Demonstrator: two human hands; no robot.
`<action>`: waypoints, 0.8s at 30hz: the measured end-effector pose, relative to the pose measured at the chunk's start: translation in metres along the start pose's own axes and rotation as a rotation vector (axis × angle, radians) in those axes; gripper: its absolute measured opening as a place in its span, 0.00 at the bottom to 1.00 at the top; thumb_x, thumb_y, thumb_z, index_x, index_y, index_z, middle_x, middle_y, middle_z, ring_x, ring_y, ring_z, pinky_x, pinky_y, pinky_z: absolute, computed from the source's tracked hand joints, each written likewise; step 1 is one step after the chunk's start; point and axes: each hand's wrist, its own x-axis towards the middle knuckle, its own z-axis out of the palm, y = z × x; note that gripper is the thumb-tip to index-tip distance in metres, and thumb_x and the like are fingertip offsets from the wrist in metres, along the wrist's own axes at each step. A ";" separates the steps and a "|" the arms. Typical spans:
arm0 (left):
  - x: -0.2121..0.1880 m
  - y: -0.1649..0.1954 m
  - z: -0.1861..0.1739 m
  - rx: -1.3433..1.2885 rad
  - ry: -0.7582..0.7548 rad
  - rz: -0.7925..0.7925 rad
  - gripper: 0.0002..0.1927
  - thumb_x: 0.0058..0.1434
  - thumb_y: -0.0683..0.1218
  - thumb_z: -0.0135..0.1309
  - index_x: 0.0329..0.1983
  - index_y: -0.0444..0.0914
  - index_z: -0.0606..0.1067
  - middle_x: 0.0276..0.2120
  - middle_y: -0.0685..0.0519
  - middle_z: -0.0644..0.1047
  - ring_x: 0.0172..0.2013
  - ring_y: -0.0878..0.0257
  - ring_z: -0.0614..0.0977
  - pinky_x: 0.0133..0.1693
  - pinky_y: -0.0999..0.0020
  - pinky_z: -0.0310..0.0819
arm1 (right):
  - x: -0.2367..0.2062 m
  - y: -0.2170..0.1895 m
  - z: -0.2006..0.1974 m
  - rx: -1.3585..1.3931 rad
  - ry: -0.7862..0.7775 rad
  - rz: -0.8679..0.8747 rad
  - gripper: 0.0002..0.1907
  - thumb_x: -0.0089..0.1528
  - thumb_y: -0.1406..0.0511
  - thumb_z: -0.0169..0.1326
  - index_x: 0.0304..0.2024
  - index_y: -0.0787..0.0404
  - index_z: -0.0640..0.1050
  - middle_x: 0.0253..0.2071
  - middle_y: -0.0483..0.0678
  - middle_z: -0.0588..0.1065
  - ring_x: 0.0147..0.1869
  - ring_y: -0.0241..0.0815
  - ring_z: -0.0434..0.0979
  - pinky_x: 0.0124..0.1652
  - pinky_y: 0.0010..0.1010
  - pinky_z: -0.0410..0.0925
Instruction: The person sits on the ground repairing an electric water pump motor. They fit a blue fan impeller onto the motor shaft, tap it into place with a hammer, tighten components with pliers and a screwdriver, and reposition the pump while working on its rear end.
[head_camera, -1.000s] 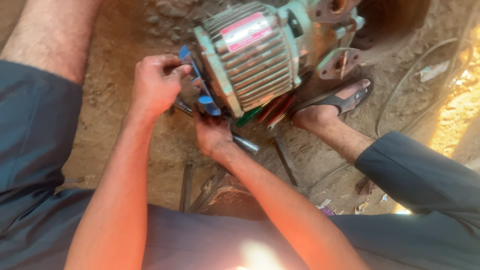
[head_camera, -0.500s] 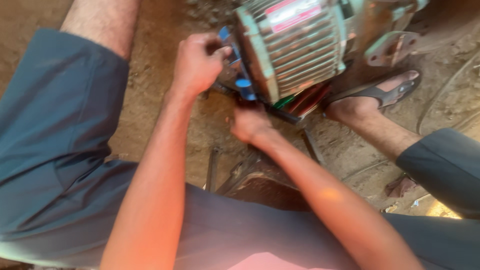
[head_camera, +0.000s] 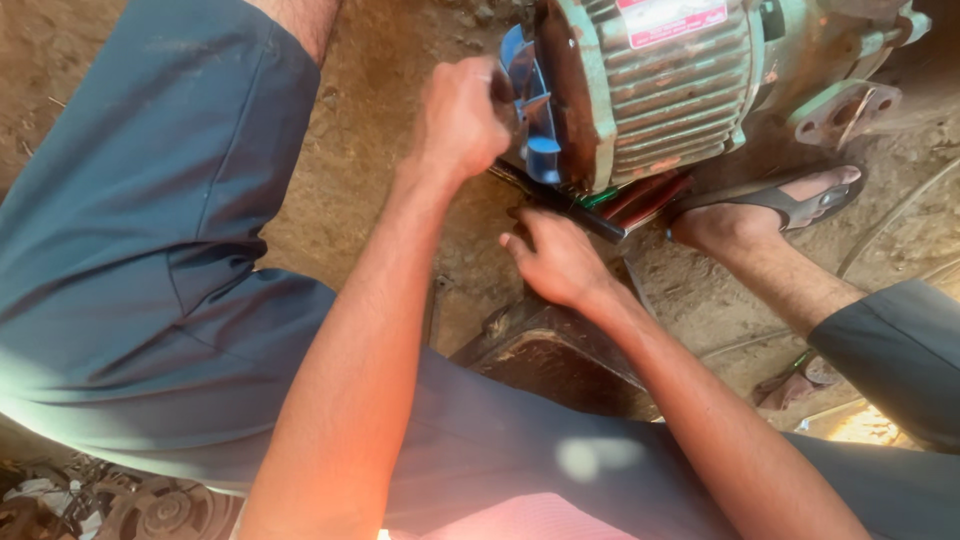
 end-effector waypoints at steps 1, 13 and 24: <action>0.001 -0.001 -0.004 0.059 0.002 0.031 0.12 0.52 0.36 0.55 0.38 0.38 0.82 0.33 0.42 0.83 0.36 0.47 0.86 0.41 0.56 0.79 | -0.001 0.000 -0.001 0.011 -0.013 0.015 0.24 0.64 0.57 0.53 0.55 0.68 0.75 0.51 0.64 0.77 0.57 0.63 0.75 0.54 0.50 0.67; 0.023 -0.014 0.001 -0.354 0.020 0.093 0.17 0.57 0.41 0.59 0.50 0.36 0.78 0.43 0.46 0.85 0.45 0.55 0.87 0.47 0.63 0.80 | 0.001 0.015 -0.004 0.334 0.074 0.071 0.25 0.67 0.54 0.53 0.53 0.69 0.77 0.45 0.61 0.80 0.50 0.57 0.80 0.49 0.43 0.72; 0.044 -0.025 0.025 -0.518 0.106 -0.031 0.08 0.63 0.41 0.58 0.41 0.32 0.82 0.28 0.50 0.85 0.27 0.66 0.85 0.32 0.70 0.81 | 0.024 0.011 0.018 1.279 0.303 0.326 0.19 0.71 0.57 0.46 0.45 0.70 0.74 0.32 0.52 0.77 0.33 0.42 0.80 0.35 0.32 0.75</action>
